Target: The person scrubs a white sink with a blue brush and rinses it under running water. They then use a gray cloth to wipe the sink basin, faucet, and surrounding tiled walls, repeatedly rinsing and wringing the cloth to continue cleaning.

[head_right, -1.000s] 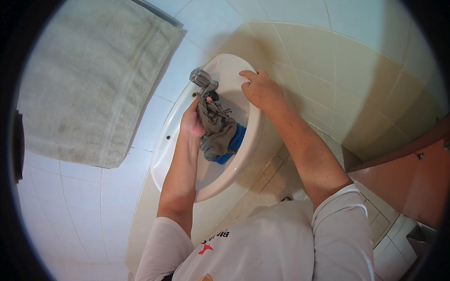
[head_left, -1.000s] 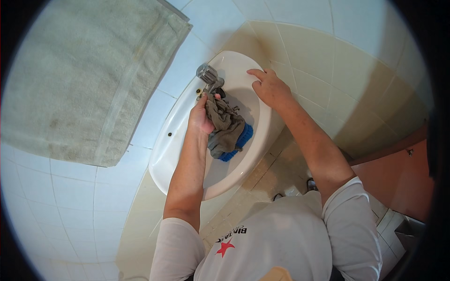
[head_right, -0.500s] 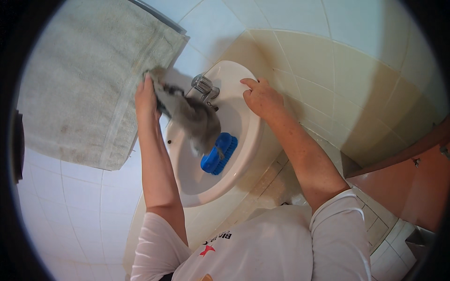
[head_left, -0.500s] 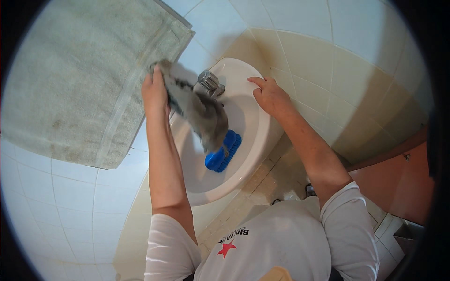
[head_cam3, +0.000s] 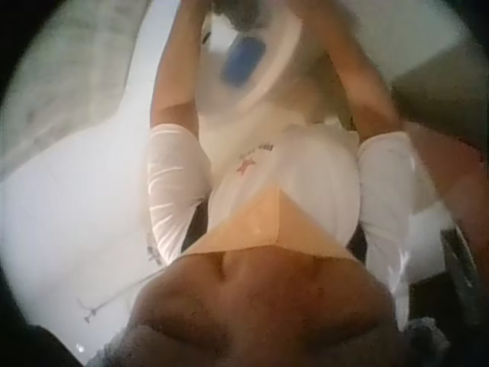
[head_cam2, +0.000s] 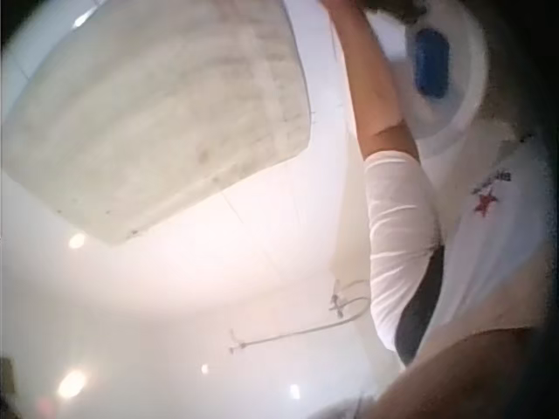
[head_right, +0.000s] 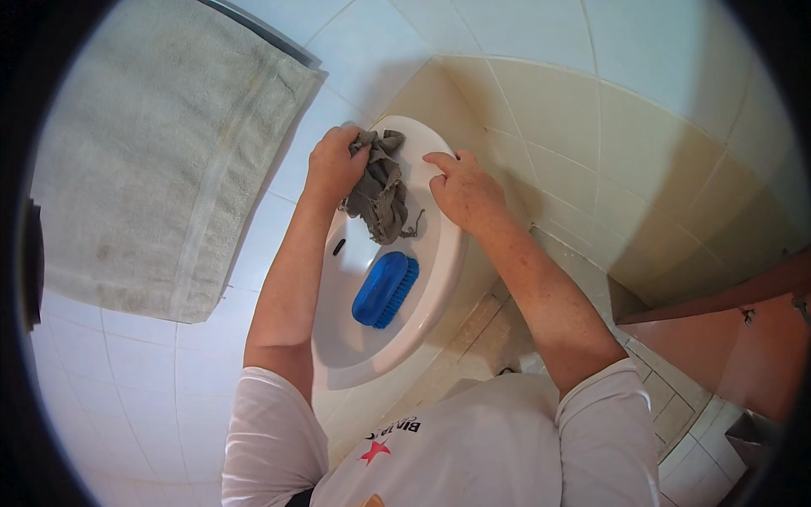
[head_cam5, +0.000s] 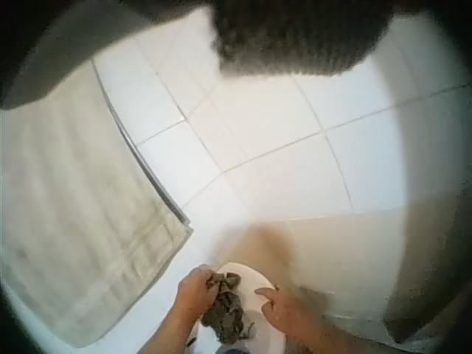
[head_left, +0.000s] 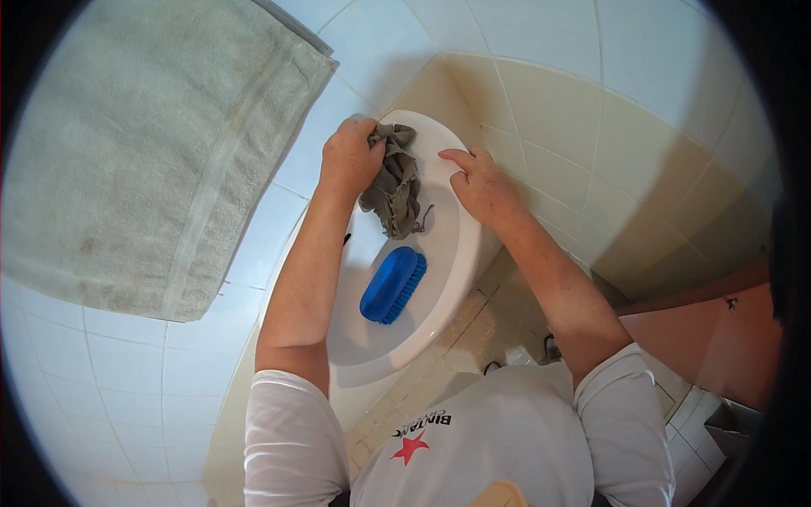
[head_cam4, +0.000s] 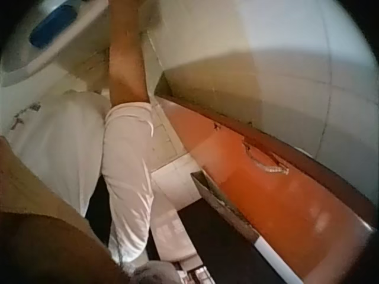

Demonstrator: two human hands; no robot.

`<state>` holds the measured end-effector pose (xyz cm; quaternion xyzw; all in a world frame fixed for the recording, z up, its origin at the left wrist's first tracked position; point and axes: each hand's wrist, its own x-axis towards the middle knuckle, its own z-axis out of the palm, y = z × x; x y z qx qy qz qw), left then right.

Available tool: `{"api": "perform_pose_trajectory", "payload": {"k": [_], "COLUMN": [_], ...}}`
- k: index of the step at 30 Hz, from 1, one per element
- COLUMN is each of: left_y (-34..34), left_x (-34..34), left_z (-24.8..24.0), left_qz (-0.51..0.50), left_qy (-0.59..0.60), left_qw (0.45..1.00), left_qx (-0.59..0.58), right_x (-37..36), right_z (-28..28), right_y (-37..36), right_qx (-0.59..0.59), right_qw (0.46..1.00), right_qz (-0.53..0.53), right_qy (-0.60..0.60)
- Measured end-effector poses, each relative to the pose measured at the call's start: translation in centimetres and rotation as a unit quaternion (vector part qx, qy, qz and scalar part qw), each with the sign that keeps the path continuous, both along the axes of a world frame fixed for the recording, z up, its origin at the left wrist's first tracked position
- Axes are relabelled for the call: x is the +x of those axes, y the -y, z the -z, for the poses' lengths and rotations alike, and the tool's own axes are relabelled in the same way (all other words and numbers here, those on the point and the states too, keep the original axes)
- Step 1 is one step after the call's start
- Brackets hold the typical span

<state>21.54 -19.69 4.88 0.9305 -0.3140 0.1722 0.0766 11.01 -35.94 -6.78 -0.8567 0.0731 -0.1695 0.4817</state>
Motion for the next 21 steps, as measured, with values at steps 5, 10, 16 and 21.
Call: {"api": "perform_pose_trajectory", "payload": {"k": [5, 10, 16, 21], "left_y": [0.5, -2.1, -0.6, -2.8], "left_x": [3.0, 8.1, 1.9, -1.7], "left_z": [-0.1, 2.7, 1.3, 1.0], "left_qz": [-0.1, -0.101, -0.113, -0.193], "left_qy": [-0.079, -0.207, -0.149, -0.069], "left_qw": [0.987, 0.925, 0.955, 0.972], "left_qx": [-0.094, -0.301, -0.229, -0.114], "right_x": [0.5, -3.2, -17.0, -23.0], "right_z": [0.8, 5.6, 11.3, 14.9], "right_y": [0.3, 4.6, 17.8, 20.0], "right_qx": [0.021, -0.039, -0.457, -0.449], "right_qw": [1.0, 0.996, 0.689, 0.625], "right_qz": [-0.004, 0.073, 0.117, 0.106], "right_qy": [0.018, -0.028, -0.551, -0.63]}}
